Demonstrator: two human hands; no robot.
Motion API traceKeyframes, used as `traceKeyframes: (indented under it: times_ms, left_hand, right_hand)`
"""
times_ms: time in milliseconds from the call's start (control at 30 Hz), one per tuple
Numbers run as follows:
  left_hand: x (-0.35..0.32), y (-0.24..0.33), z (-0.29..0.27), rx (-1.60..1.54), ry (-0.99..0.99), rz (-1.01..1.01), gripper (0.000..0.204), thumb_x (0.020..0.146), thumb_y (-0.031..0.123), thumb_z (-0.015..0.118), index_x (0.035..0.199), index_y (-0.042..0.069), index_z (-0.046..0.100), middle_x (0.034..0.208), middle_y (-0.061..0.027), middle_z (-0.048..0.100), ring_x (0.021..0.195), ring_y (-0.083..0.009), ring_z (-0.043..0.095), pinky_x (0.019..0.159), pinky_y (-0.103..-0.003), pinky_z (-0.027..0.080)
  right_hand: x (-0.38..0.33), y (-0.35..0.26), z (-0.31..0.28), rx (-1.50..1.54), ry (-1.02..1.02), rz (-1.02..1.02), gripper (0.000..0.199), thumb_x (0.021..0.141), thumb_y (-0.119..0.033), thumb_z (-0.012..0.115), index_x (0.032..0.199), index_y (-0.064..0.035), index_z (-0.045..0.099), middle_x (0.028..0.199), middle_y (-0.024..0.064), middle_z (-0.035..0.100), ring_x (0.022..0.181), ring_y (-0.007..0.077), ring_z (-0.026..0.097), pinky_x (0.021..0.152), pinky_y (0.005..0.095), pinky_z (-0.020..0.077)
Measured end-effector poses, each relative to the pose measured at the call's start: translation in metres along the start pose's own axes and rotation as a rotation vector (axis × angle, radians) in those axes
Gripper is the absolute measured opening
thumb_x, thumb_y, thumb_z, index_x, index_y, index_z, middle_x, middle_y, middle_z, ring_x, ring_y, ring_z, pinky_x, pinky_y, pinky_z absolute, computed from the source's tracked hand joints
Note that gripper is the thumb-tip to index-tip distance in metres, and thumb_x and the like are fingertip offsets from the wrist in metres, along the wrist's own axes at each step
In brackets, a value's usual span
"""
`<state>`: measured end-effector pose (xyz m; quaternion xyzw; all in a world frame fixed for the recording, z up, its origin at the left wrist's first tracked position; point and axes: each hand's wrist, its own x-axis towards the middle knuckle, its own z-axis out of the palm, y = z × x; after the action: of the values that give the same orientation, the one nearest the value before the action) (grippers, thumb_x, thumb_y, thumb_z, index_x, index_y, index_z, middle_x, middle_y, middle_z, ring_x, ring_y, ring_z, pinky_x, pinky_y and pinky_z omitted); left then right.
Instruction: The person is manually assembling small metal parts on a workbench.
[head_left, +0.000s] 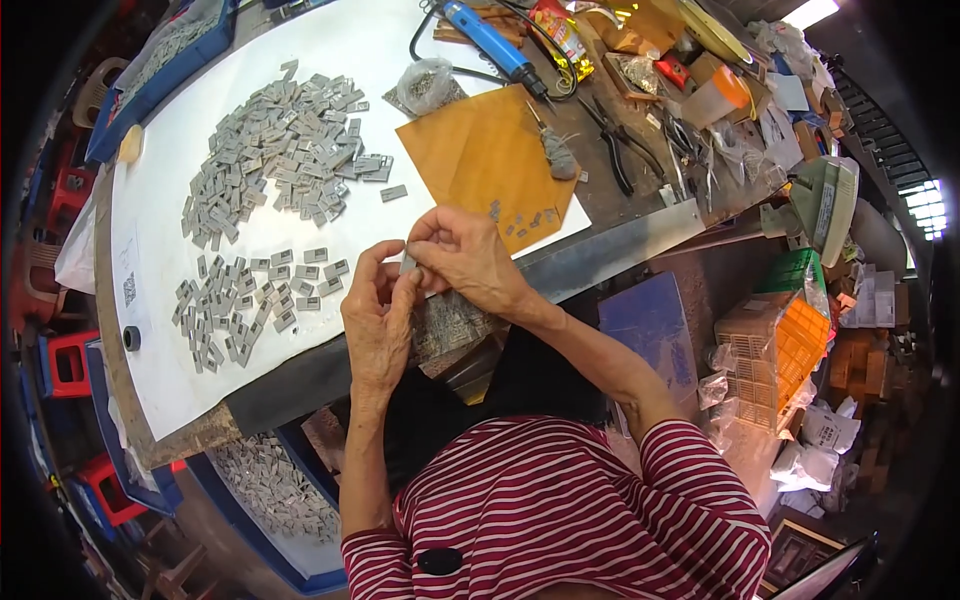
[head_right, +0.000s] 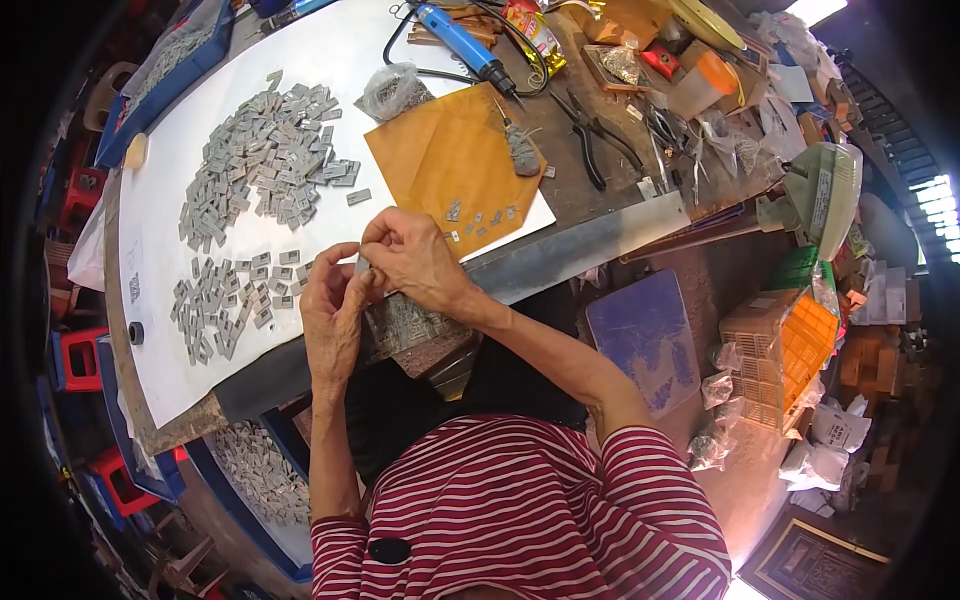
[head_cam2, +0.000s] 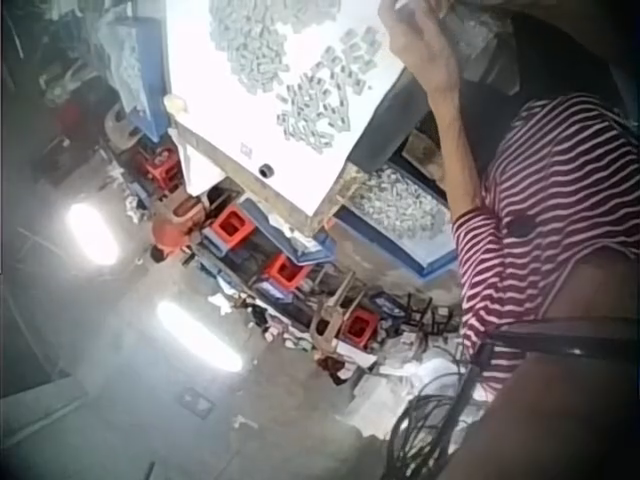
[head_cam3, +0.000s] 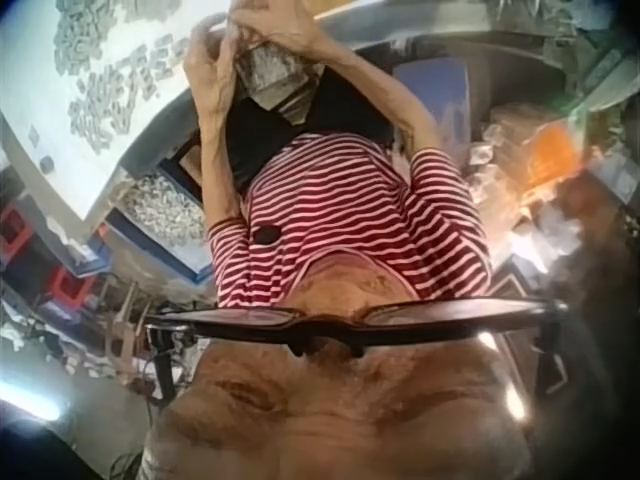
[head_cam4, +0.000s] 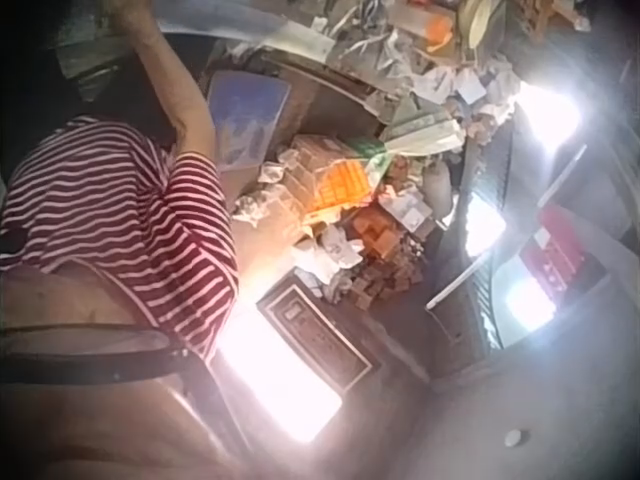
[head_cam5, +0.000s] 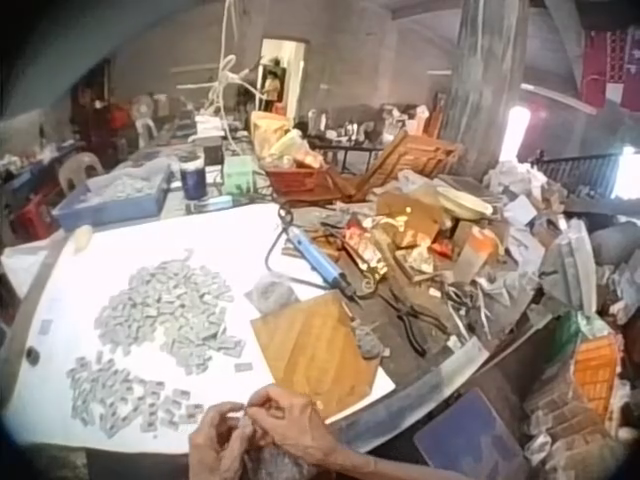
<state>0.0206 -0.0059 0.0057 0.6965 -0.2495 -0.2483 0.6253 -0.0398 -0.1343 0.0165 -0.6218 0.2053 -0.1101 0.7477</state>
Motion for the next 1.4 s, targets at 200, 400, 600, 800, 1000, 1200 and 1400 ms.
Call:
traceKeyframes:
  times_ms: [200, 400, 600, 800, 1000, 1200, 1400]
  left_hand:
    - [-0.001, -0.004, 0.001, -0.129, -0.006, -0.057, 0.02, 0.086, 0.004, 0.054, 0.106, 0.0, 0.056, 0.073, 0.0008, 0.056, 0.065, -0.0047, 0.05, 0.059, -0.018, 0.041]
    - [-0.001, -0.001, 0.003, -0.128, 0.011, -0.065, 0.02, 0.086, 0.006, 0.054, 0.104, 0.0, 0.06, 0.076, 0.001, 0.057, 0.068, -0.0047, 0.05, 0.061, -0.018, 0.04]
    - [-0.001, -0.002, 0.004, -0.093, 0.024, -0.066, 0.02, 0.085, 0.004, 0.054, 0.103, 0.0, 0.062, 0.075, 0.002, 0.055, 0.066, -0.0045, 0.046, 0.06, -0.019, 0.039]
    - [0.0, 0.0, 0.003, -0.087, 0.005, -0.07, 0.021, 0.084, 0.005, 0.054, 0.104, 0.001, 0.062, 0.078, 0.001, 0.057, 0.069, -0.0052, 0.047, 0.062, -0.019, 0.04]
    - [-0.001, 0.003, 0.003, -0.07, -0.012, -0.081, 0.023, 0.084, 0.005, 0.054, 0.105, 0.001, 0.062, 0.081, 0.0006, 0.057, 0.07, -0.0052, 0.047, 0.064, -0.019, 0.04]
    - [0.001, 0.004, 0.005, -0.08, -0.014, -0.055, 0.019, 0.085, 0.005, 0.054, 0.101, 0.0, 0.062, 0.076, 0.0028, 0.055, 0.065, -0.0038, 0.043, 0.058, -0.018, 0.037]
    - [0.007, 0.007, 0.013, -0.081, -0.035, -0.003, 0.014, 0.085, 0.004, 0.052, 0.092, 0.002, 0.064, 0.073, 0.0041, 0.054, 0.061, -0.0031, 0.041, 0.054, -0.018, 0.034]
  right_hand:
    - [-0.005, -0.003, -0.028, -0.36, 0.063, -0.193, 0.008, 0.081, -0.006, 0.055, 0.082, 0.0017, 0.055, 0.068, 0.0053, 0.056, 0.057, 0.0104, 0.055, 0.051, 0.0244, 0.0448]
    - [0.013, 0.0, -0.094, -0.933, 0.218, -0.395, 0.006, 0.079, -0.007, 0.054, 0.079, -0.0017, 0.055, 0.077, 0.013, 0.055, 0.074, 0.0307, 0.057, 0.065, 0.0375, 0.0444]
    - [0.016, 0.001, -0.108, -1.035, 0.005, -0.468, 0.007, 0.079, -0.005, 0.055, 0.085, -0.001, 0.057, 0.078, 0.0112, 0.052, 0.072, 0.0265, 0.055, 0.065, 0.0337, 0.0433]
    - [0.024, -0.002, -0.11, -1.078, -0.094, -0.517, 0.009, 0.079, -0.006, 0.055, 0.083, -0.0008, 0.05, 0.075, 0.0121, 0.05, 0.07, 0.0282, 0.054, 0.064, 0.0349, 0.0432]
    - [0.02, 0.001, -0.108, -1.047, -0.045, -0.498, 0.008, 0.076, -0.005, 0.053, 0.08, -0.0005, 0.048, 0.073, 0.012, 0.049, 0.064, 0.0276, 0.053, 0.058, 0.0354, 0.0425]
    - [0.02, 0.006, -0.108, -1.059, -0.027, -0.544, 0.009, 0.074, -0.005, 0.051, 0.08, -0.0014, 0.046, 0.076, 0.0149, 0.05, 0.065, 0.0331, 0.052, 0.058, 0.0398, 0.0409]
    - [0.01, -0.002, -0.092, -0.52, 0.04, -0.088, 0.009, 0.078, -0.007, 0.058, 0.08, -0.0005, 0.051, 0.063, 0.0031, 0.047, 0.051, 0.0116, 0.046, 0.045, 0.0273, 0.0375]
